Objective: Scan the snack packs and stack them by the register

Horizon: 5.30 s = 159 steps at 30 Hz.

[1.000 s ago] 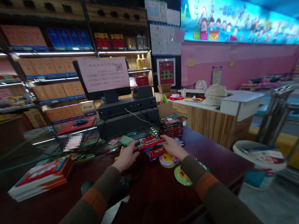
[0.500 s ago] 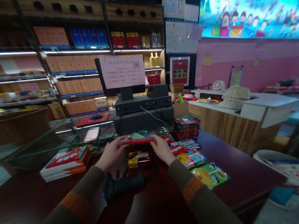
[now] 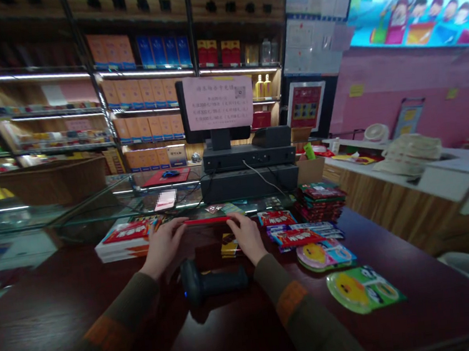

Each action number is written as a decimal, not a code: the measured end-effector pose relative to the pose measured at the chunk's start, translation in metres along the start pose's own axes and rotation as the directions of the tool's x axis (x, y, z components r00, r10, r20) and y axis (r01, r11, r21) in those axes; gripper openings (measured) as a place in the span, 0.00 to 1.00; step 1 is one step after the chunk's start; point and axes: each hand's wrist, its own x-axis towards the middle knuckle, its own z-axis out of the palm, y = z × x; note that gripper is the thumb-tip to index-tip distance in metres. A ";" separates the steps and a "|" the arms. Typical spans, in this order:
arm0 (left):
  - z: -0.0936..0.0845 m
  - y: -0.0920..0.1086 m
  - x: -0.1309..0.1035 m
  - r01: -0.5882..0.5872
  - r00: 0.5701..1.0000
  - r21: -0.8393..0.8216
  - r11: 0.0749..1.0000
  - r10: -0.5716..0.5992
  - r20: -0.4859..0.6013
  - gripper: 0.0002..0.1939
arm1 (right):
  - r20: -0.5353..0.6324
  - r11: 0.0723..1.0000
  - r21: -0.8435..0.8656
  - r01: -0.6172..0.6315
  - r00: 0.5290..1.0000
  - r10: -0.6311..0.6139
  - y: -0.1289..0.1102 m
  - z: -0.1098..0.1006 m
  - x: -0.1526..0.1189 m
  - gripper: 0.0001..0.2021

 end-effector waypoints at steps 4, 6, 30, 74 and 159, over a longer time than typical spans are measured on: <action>-0.002 -0.012 -0.009 0.003 0.997 0.051 0.999 0.001 -0.071 0.17 | 0.018 1.000 -0.013 0.000 1.000 0.000 -0.009 0.013 0.002 0.13; -0.001 -0.018 -0.013 -0.008 0.995 0.088 0.996 0.016 -0.095 0.20 | 0.038 1.000 -0.018 0.001 0.999 -0.001 -0.014 0.018 0.004 0.12; 0.006 -0.061 -0.033 -0.219 0.944 0.436 0.873 0.302 -0.131 0.40 | 0.260 0.990 0.138 0.019 0.964 -0.055 -0.020 0.032 0.031 0.15; -0.009 -0.097 -0.039 -0.172 0.956 0.370 0.913 0.246 -0.161 0.39 | 0.550 0.792 -0.146 0.592 0.714 -0.433 -0.024 -0.011 -0.065 0.27; -0.009 -0.099 -0.041 -0.202 0.904 0.353 0.914 0.313 -0.292 0.35 | 0.329 0.909 0.313 -0.276 0.929 0.169 -0.045 0.035 0.001 0.28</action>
